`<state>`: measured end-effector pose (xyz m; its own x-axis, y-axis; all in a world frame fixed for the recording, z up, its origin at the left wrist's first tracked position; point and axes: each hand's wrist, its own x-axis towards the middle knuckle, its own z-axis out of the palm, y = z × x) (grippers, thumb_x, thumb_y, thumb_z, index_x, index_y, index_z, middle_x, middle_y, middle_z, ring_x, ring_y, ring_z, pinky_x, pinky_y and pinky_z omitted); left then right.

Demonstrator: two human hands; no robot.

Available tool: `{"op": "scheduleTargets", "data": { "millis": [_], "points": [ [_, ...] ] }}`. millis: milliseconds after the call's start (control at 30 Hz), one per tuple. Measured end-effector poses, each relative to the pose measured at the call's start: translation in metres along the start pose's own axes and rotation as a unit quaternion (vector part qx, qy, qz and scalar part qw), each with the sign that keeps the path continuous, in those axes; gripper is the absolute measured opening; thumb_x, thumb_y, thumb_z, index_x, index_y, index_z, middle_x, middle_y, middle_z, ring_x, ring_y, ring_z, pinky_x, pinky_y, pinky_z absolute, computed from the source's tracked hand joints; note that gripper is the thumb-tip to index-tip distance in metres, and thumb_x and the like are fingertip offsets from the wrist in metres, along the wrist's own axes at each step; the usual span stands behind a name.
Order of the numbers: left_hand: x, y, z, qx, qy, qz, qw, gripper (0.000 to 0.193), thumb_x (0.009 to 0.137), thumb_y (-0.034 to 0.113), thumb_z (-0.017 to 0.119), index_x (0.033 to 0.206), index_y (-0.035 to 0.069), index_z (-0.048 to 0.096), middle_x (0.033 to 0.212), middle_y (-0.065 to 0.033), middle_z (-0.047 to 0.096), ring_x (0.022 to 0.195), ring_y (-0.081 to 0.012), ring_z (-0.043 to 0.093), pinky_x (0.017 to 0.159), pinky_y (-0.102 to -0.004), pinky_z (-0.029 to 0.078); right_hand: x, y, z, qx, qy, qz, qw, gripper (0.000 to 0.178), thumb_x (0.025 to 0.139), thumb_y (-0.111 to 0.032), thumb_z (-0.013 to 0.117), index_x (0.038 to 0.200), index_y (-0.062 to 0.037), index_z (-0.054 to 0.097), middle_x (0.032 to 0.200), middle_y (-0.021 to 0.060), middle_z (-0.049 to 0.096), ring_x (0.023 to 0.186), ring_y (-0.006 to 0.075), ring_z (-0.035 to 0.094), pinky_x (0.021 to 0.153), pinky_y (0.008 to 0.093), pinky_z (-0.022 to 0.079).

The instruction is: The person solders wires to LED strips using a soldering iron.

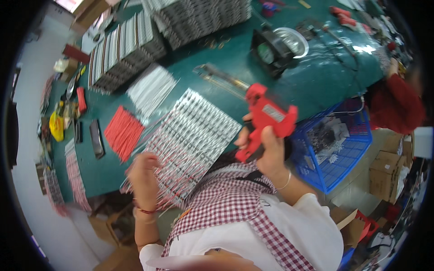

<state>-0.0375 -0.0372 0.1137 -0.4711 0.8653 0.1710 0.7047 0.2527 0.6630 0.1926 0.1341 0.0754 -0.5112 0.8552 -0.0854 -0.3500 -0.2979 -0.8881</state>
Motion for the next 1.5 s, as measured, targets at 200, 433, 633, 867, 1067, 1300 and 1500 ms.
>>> {"op": "scheduleTargets", "data": {
  "millis": [200,433,633,867,1067,1300,1500],
  "points": [
    [0.038,0.09,0.098,-0.291,-0.202,0.055,0.934,0.035,0.079,0.019,0.076,0.103,-0.001,0.059,0.079,-0.0168,0.064,0.07,-0.0276,0.066,0.063,-0.0349,0.051,-0.012,-0.001,-0.001,-0.069,-0.013,-0.153,0.986,0.069,0.093,-0.059,0.048,0.125,0.0018,0.051,0.11,0.0138,0.063,0.106,0.022,0.059,0.093,0.0362,0.047],
    [0.037,0.11,0.125,-0.22,-0.285,0.169,0.917,0.037,0.071,0.025,0.078,0.089,0.0,0.058,0.071,-0.0196,0.061,0.065,-0.0372,0.062,0.057,-0.0408,0.049,-0.036,0.002,-0.053,-0.034,-0.008,-0.096,0.995,0.095,0.084,-0.071,0.05,0.149,-0.0067,0.025,0.144,0.0147,0.042,0.135,0.0266,0.039,0.109,0.0386,0.032],
    [0.044,0.097,0.083,-0.235,-0.205,0.091,0.946,0.032,0.073,0.016,0.078,0.092,0.0,0.059,0.069,-0.0097,0.061,0.056,-0.0141,0.057,0.054,-0.0268,0.046,-0.068,0.038,-0.176,0.048,0.236,0.099,0.966,0.091,0.088,-0.064,0.053,0.154,-0.0194,0.008,0.154,0.0135,0.024,0.137,0.0263,0.032,0.105,0.0518,0.033],
    [0.067,0.076,0.048,-0.318,-0.087,0.069,0.942,0.019,0.086,0.003,0.062,0.105,-0.002,0.06,0.085,-0.0029,0.064,0.07,-0.0039,0.052,0.061,-0.0169,0.039,-0.129,0.185,-0.356,-0.102,0.483,0.311,0.812,0.069,0.084,-0.073,0.047,0.093,-0.0076,0.066,0.082,0.0092,0.069,0.073,0.0244,0.066,0.067,0.0446,0.05],
    [0.08,0.072,0.06,-0.234,-0.126,0.067,0.962,0.02,0.089,0.005,0.061,0.107,-0.005,0.059,0.087,-0.004,0.065,0.075,-0.0053,0.053,0.067,-0.0173,0.04,-0.161,0.167,-0.435,-0.709,0.385,0.048,0.589,0.06,0.095,-0.047,0.041,0.06,-0.0035,0.063,0.059,0.0137,0.064,0.061,0.0327,0.064,0.063,0.0436,0.048],
    [0.08,0.059,0.09,-0.22,-0.2,0.056,0.953,0.008,0.089,0.008,0.063,0.094,0.001,0.063,0.078,0.0022,0.062,0.065,-0.0008,0.05,0.058,-0.0164,0.038,-0.138,-0.074,-0.247,-0.625,0.414,-0.035,0.661,0.05,0.089,-0.044,0.061,0.062,-0.002,0.058,0.056,0.0042,0.055,0.055,0.0113,0.051,0.056,0.0294,0.039],
    [0.07,0.05,0.091,-0.235,-0.193,0.042,0.952,0.013,0.085,0.008,0.07,0.087,0.002,0.059,0.068,0.0041,0.056,0.057,-0.002,0.047,0.051,-0.0179,0.035,-0.149,-0.143,-0.213,-0.673,0.455,-0.13,0.568,0.041,0.09,-0.042,0.062,0.075,-0.004,0.064,0.066,0.0042,0.056,0.064,0.0145,0.055,0.063,0.0304,0.044]
  ]
}}
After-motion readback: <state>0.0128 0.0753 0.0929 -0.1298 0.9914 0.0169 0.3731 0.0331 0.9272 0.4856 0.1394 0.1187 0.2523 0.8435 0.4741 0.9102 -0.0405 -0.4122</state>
